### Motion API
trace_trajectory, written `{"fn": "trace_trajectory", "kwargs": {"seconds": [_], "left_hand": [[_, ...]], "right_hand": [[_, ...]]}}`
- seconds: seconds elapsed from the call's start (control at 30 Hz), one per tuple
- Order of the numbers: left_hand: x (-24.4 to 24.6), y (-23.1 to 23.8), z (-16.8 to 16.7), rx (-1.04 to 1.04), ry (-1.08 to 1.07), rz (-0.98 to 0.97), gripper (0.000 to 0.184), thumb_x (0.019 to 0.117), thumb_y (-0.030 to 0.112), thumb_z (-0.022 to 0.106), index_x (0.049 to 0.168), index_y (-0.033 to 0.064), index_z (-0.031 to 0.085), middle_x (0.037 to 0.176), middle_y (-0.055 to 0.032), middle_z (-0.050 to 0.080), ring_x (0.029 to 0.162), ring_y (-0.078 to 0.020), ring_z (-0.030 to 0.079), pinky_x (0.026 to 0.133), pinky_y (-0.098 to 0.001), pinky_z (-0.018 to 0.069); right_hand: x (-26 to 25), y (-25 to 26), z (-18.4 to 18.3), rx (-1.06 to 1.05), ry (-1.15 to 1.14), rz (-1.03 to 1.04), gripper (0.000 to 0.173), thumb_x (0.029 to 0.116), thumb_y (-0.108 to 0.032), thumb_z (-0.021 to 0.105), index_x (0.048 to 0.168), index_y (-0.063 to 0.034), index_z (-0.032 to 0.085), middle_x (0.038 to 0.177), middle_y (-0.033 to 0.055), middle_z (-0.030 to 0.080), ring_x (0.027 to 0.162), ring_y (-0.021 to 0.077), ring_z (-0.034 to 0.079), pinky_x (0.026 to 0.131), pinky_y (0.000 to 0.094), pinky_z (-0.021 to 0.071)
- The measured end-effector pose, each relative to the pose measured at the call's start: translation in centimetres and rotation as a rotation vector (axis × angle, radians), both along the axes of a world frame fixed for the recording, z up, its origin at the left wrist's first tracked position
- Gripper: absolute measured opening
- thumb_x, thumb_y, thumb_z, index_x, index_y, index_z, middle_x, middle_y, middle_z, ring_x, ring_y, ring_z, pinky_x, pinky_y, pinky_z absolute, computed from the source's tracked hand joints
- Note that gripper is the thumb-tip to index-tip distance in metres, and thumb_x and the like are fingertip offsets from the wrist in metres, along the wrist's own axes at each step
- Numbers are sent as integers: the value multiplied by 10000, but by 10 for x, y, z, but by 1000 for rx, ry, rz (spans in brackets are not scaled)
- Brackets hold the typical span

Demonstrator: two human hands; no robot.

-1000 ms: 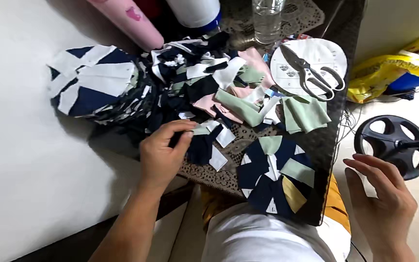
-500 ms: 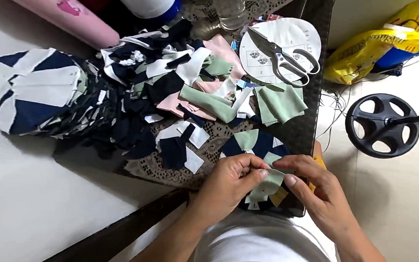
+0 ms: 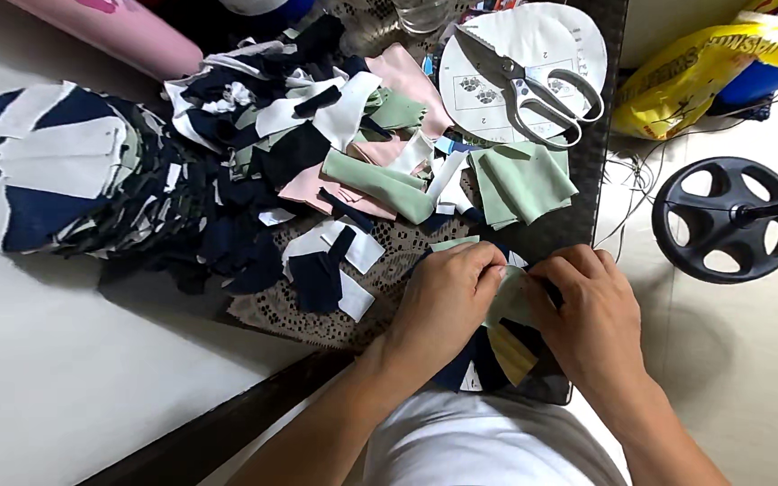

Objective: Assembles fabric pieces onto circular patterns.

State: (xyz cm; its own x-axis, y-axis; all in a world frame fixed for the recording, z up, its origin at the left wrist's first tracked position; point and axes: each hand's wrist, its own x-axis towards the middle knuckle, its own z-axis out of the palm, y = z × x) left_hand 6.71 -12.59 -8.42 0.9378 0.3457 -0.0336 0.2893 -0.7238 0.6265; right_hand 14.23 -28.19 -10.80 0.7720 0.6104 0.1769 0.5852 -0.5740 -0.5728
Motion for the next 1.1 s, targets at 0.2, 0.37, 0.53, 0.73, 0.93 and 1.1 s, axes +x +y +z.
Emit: {"fn": "trace_trajectory", "kwargs": {"seconds": [0.2,0.37,0.53,0.73,0.93,1.1], "left_hand": [[10,1,-2,159,-34,-63,83,945,134,680,914,87,741,934,-52,682,784,-145,662,682,-316,560],[16,2,-4,185,-38,-55,76,924,128,696,874,87,736,978,-65,681,836,-181,662,716,-355,552],[19,0,-5,199,-32,-47,85,915,125,701,853,79,734,952,-77,673,836,-205,658,699,-375,545],[21,1,-7,192,-28,-33,85,903,121,711,835,73,731,944,-84,678,830,-216,657,711,-393,546],[23,2,-5,188,7,-37,90,904,135,717,829,86,729,936,-69,668,815,-199,646,701,-381,538],[25,1,-5,211,13,-32,55,884,124,734,856,78,724,900,-74,657,783,-211,639,678,-391,534]], "right_hand": [[0,4,-1,-50,-38,-16,171,935,-195,640,836,-99,741,885,86,661,863,288,630,700,444,482],[5,5,1,-48,-16,-11,140,913,-167,671,817,-76,716,855,99,645,846,297,638,672,441,498],[11,7,3,-62,-4,-1,114,882,-124,710,800,-47,696,813,116,619,794,304,633,635,433,503],[16,-9,1,25,46,-29,73,919,-105,663,924,-63,722,881,90,643,782,229,645,671,406,538],[12,-22,-10,111,-44,-31,136,964,-150,626,974,-74,738,977,118,678,963,288,630,865,482,458],[7,-9,-12,117,-118,30,166,965,-154,617,967,-147,783,1216,140,680,1222,370,571,969,538,446]]}}
